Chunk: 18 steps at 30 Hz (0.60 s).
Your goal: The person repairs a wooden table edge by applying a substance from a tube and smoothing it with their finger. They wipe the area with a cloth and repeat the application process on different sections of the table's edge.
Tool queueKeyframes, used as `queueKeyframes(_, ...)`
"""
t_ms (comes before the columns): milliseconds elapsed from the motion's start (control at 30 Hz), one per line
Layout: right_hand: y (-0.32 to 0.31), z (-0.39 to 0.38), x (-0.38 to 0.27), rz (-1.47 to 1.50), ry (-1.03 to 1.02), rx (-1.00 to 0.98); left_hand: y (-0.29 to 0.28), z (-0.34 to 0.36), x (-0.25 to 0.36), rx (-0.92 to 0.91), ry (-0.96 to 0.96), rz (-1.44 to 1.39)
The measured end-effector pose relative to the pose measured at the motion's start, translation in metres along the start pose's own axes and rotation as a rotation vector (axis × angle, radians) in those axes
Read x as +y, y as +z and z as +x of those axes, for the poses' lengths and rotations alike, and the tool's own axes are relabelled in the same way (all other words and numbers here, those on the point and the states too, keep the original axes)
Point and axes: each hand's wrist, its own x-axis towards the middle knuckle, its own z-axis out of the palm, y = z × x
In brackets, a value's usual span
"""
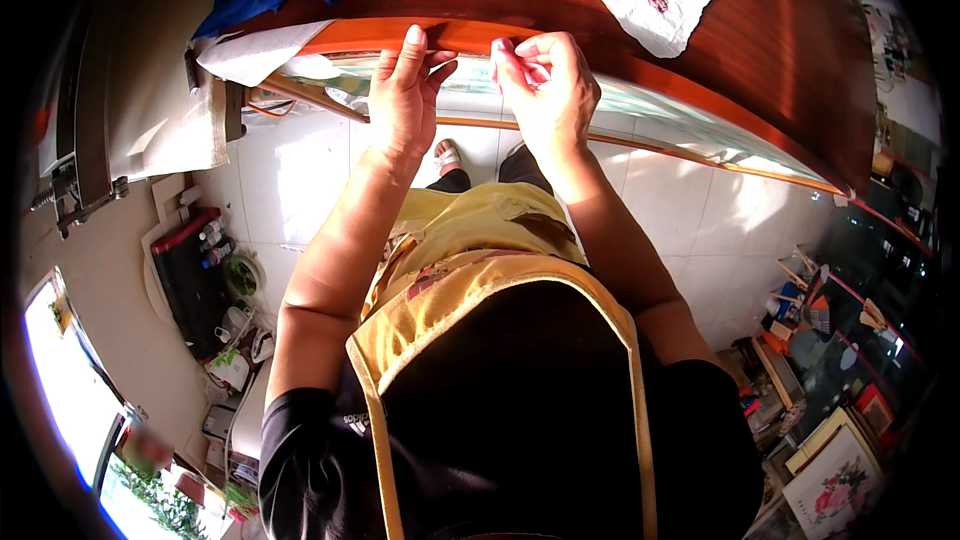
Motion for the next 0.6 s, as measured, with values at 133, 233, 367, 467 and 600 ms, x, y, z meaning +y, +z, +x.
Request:
queueKeyframes(133, -0.001, 0.001, -0.009, 0.016, 0.117, 0.003, 0.001, -0.001, 0.002, 0.004, -0.001, 0.015)
queueKeyframes(233, -0.002, -0.005, -0.001, -0.097, 0.078, 0.039, 0.002, -0.001, 0.001, 0.01, 0.007, 0.016)
queueKeyframes(367, -0.026, -0.028, 0.009, -0.152, 0.052, 0.063, -0.002, 0.001, 0.001, -0.004, -0.008, 0.027)
queueKeyframes(467, -0.048, -0.049, 0.003, 0.14, 0.103, -0.052, 0.0, -0.001, -0.001, 0.017, 0.002, 0.048)
queueKeyframes(600, -0.058, -0.055, -0.006, 0.468, 0.229, -0.149, -0.012, -0.014, -0.013, -0.059, -0.036, 0.079)
